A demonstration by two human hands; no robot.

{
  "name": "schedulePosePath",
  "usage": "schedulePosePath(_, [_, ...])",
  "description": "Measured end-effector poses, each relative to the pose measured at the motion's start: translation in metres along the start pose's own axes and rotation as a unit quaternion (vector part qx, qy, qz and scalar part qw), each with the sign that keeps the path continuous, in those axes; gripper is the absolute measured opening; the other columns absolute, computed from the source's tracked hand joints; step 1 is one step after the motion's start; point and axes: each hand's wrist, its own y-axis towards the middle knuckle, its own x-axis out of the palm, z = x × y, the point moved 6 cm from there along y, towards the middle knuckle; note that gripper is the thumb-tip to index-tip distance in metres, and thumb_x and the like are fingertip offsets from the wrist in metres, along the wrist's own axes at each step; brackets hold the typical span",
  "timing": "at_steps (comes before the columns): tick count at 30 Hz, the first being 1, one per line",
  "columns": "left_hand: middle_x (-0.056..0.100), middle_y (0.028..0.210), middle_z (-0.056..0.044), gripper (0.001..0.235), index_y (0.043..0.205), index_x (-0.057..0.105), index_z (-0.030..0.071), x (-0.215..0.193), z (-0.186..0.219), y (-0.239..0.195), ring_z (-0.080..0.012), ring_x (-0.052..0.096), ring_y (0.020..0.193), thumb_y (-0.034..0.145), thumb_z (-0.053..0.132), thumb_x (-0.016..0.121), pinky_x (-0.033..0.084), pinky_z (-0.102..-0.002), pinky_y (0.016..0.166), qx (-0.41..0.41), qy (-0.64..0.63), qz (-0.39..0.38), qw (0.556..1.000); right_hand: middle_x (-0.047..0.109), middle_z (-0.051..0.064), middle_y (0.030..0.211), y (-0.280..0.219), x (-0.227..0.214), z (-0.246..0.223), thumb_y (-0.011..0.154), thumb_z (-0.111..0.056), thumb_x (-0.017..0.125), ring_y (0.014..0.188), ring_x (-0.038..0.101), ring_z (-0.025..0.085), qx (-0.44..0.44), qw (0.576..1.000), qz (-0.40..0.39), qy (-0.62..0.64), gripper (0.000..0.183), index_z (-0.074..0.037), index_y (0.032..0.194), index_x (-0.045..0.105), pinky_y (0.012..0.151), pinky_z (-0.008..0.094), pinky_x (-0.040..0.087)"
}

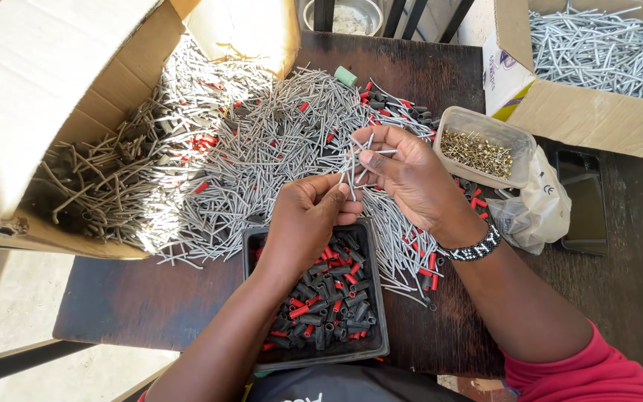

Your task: Sorting and organizing electrical wires with connectors into bins

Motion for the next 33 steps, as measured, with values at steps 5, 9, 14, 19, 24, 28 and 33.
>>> schedulePosePath(5, [0.073, 0.087, -0.021, 0.03, 0.115, 0.071, -0.014, -0.002, 0.003, 0.0, -0.0198, 0.076, 0.074, 0.097, 0.005, 0.057, 0.068, -0.032, 0.069, 0.012, 0.028, 0.008, 0.999, 0.068, 0.008, 0.094, 0.0, 0.005, 0.004, 0.098, -0.006, 0.064, 0.082, 0.07, 0.013, 0.026, 0.999, -0.017, 0.033, 0.028, 0.003, 0.124, 0.062, 0.073, 0.025, 0.062])
schedulePosePath(9, [0.072, 0.085, -0.021, 0.028, 0.114, 0.071, -0.013, -0.004, 0.006, -0.002, -0.0225, 0.077, 0.072, 0.097, 0.005, 0.059, 0.069, -0.033, 0.067, 0.025, 0.064, 0.017, 0.998, 0.069, 0.007, 0.093, -0.001, 0.008, 0.006, 0.095, -0.013, 0.072, 0.078, 0.07, 0.013, 0.029, 0.999, -0.013, 0.031, 0.031, 0.001, 0.12, 0.063, 0.069, 0.023, 0.059])
schedulePosePath(14, [0.073, 0.081, -0.022, 0.027, 0.114, 0.072, -0.012, -0.001, 0.012, -0.006, -0.0234, 0.077, 0.071, 0.097, 0.006, 0.06, 0.068, -0.034, 0.065, 0.061, 0.131, 0.017, 0.989, 0.068, 0.007, 0.095, 0.002, 0.003, 0.015, 0.088, -0.009, 0.079, 0.078, 0.069, 0.013, 0.025, 1.0, -0.001, 0.002, 0.037, 0.002, 0.12, 0.062, 0.067, 0.023, 0.057])
schedulePosePath(19, [0.077, 0.077, -0.02, 0.028, 0.114, 0.074, -0.006, 0.0, 0.028, -0.01, -0.0241, 0.078, 0.067, 0.093, 0.012, 0.067, 0.066, -0.035, 0.06, 0.098, 0.201, 0.01, 0.975, 0.07, 0.005, 0.096, 0.007, -0.003, 0.025, 0.086, -0.009, 0.082, 0.075, 0.07, 0.012, 0.03, 0.998, 0.025, 0.053, 0.036, -0.002, 0.115, 0.062, 0.064, 0.02, 0.057])
schedulePosePath(24, [0.078, 0.083, -0.024, 0.03, 0.116, 0.074, -0.004, -0.008, 0.026, -0.008, -0.0251, 0.078, 0.068, 0.09, 0.011, 0.072, 0.065, -0.036, 0.061, 0.101, 0.179, 0.002, 0.979, 0.072, 0.005, 0.093, 0.001, -0.004, 0.008, 0.088, -0.011, 0.08, 0.076, 0.069, 0.013, 0.077, 0.99, 0.029, 0.111, 0.028, -0.005, 0.112, 0.066, 0.061, 0.021, 0.052])
schedulePosePath(28, [0.079, 0.094, -0.027, 0.034, 0.118, 0.074, -0.007, -0.025, 0.033, -0.015, -0.0244, 0.077, 0.076, 0.088, 0.009, 0.074, 0.067, -0.037, 0.069, 0.082, 0.133, 0.027, 0.987, 0.075, 0.007, 0.098, 0.01, -0.029, -0.003, 0.09, -0.014, 0.077, 0.082, 0.071, 0.016, 0.083, 0.987, 0.02, 0.138, 0.026, -0.008, 0.114, 0.069, 0.065, 0.022, 0.05])
schedulePosePath(33, [0.084, 0.098, -0.008, 0.042, 0.127, 0.075, 0.009, -0.058, 0.044, -0.02, -0.0134, 0.077, 0.081, 0.086, 0.021, 0.072, 0.066, -0.026, 0.076, -0.047, 0.178, 0.088, 0.979, 0.069, 0.011, 0.102, 0.015, -0.112, -0.076, 0.091, -0.003, 0.071, 0.085, 0.065, 0.018, 0.008, 0.979, -0.012, 0.205, 0.021, -0.004, 0.112, 0.065, 0.073, 0.026, 0.052])
